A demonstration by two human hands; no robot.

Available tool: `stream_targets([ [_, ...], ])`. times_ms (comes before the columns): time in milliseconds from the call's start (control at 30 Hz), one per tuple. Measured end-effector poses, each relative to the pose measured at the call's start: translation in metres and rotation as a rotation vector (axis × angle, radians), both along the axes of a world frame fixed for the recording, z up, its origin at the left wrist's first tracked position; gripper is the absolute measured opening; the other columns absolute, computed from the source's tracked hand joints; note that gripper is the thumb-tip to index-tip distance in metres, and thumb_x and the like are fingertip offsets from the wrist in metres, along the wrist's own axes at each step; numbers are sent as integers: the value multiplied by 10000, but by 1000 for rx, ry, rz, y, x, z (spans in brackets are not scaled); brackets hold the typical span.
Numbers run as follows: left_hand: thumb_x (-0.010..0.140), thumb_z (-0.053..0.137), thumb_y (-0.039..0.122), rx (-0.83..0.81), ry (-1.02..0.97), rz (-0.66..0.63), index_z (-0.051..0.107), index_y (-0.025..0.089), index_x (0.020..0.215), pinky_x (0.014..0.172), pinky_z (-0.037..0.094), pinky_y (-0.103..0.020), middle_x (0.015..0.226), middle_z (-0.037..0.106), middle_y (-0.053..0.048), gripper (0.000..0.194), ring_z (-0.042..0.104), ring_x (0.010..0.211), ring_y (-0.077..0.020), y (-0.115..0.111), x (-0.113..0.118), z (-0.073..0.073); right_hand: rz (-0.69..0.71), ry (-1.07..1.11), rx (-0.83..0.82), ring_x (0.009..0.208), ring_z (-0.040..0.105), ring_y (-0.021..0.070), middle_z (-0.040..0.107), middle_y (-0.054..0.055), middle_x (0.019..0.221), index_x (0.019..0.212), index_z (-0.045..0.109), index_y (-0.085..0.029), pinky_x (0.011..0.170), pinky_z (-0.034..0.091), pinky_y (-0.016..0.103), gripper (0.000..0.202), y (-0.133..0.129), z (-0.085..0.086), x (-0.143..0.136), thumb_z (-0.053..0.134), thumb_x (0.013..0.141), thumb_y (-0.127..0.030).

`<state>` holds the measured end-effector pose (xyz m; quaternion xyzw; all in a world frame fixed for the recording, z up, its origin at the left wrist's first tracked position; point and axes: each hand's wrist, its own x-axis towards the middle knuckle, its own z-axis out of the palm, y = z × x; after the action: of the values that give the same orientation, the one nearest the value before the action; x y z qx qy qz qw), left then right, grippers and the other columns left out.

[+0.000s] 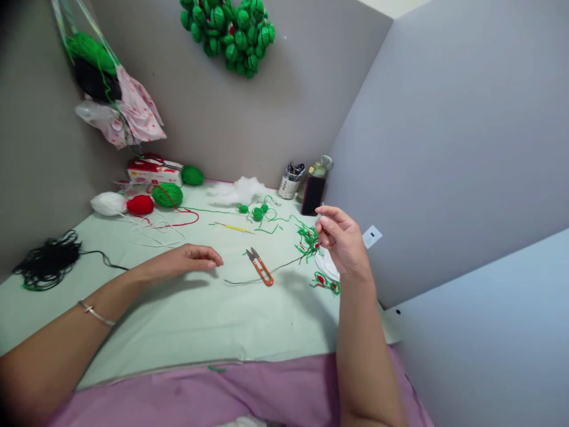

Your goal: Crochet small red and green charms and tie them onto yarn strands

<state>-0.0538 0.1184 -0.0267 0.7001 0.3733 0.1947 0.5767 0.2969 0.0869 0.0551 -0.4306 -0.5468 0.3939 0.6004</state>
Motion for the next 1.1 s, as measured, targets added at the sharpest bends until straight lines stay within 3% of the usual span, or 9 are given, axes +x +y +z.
stream_targets([
  [100, 799, 649, 522, 8, -43, 112, 701, 225, 1030, 833, 407, -320, 1062, 669, -54, 379, 576, 978, -223, 0, 1, -4, -157, -328, -17, 454, 360, 69, 540, -41, 625, 1136, 651, -238, 426, 271, 211, 326, -1, -11, 21, 649, 819, -315],
  [233, 814, 645, 515, 3, -82, 142, 690, 231, 1006, 797, 395, -292, 1024, 652, -33, 346, 563, 935, -195, -2, 5, -8, -423, -1020, -106, 604, 527, 145, 637, 35, 721, 943, 723, -196, 560, 364, 261, 236, 8, -32, 50, 509, 863, -257],
  [300, 813, 651, 512, -8, -88, 129, 689, 225, 997, 782, 392, -284, 1004, 644, -31, 343, 557, 916, -189, -3, 8, -9, -423, -1353, -190, 774, 600, 193, 682, 81, 885, 891, 730, -195, 653, 390, 281, 243, 14, -42, 59, 489, 865, -211],
  [400, 811, 655, 509, -23, -86, 113, 688, 215, 991, 762, 387, -278, 985, 635, -32, 347, 552, 897, -185, -4, 10, -10, -381, -1534, -293, 896, 621, 230, 671, 112, 1026, 886, 728, -190, 702, 391, 292, 216, 25, -58, 62, 513, 864, -197],
  [600, 798, 658, 507, -16, -88, 109, 695, 204, 971, 730, 383, -274, 945, 637, -32, 351, 555, 860, -181, -5, 12, -9, -351, -1507, -322, 904, 628, 237, 668, 124, 1041, 896, 727, -170, 701, 396, 287, 147, 44, -77, 57, 618, 803, -205],
  [733, 785, 656, 515, -5, -92, 122, 703, 200, 964, 715, 392, -280, 953, 651, -42, 366, 567, 848, -188, -6, 12, -10, -393, -1420, -285, 896, 626, 251, 683, 132, 1017, 811, 728, -163, 710, 395, 312, 201, 47, -68, 62, 528, 829, -169],
  [867, 786, 665, 491, -12, -135, 160, 699, 203, 961, 738, 403, -278, 952, 660, -38, 339, 573, 859, -181, -5, 17, -9, -403, -1261, -241, 831, 629, 224, 708, 116, 951, 917, 730, -154, 702, 421, 305, 264, 44, -54, 61, 498, 872, -271],
  [967, 785, 675, 442, -8, -148, 149, 696, 199, 933, 718, 406, -269, 894, 661, -26, 285, 569, 803, -160, 0, 33, 1, -244, -1011, -247, 680, 587, 164, 698, 62, 780, 918, 727, -151, 630, 424, 273, 313, 41, -51, 50, 539, 859, -394],
  [1100, 771, 676, 335, 69, -203, 63, 683, 163, 823, 727, 432, -266, 802, 645, -19, 180, 559, 734, -133, 15, 76, 15, -10, -477, -294, 583, 470, 112, 629, 19, 674, 832, 711, -142, 572, 372, 264, 349, 38, -52, 29, 715, 712, -469],
])
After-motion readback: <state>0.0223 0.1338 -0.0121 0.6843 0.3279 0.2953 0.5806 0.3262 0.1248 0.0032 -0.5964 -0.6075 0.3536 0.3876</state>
